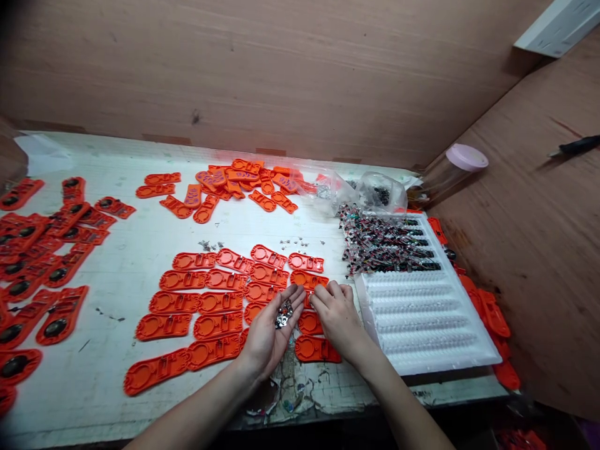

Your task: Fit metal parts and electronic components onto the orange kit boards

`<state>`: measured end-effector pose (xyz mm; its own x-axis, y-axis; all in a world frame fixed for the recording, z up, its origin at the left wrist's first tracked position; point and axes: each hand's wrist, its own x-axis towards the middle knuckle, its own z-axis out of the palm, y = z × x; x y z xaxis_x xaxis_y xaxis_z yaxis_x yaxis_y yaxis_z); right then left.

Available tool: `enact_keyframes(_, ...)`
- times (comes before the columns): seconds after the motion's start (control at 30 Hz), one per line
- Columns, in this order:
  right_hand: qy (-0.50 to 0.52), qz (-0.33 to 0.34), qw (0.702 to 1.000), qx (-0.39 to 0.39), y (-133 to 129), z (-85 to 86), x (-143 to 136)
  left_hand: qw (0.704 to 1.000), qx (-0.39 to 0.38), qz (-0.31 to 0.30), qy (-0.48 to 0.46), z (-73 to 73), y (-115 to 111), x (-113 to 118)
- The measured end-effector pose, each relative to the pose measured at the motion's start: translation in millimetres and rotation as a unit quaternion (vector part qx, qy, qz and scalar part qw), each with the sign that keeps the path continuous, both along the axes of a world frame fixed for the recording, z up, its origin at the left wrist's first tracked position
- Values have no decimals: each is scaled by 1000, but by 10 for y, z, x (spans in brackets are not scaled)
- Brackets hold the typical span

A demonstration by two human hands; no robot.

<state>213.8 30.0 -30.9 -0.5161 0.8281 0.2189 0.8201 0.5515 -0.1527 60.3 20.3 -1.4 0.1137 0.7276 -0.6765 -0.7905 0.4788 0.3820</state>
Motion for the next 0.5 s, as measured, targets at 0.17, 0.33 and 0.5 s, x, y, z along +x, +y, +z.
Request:
enact_keyframes(0.17, -17, 17, 1000, 14, -75, -32, -70, 1000, 6, 2, -5, 7, 1, 3)
enact_keyframes(0.33, 39, -40, 998, -42, -105, 53, -22, 1000, 9, 5, 6, 15, -5, 2)
enact_keyframes(0.5, 117, -74, 984, -112, -80, 108, 40, 1000, 12, 3, 4, 31, -9, -4)
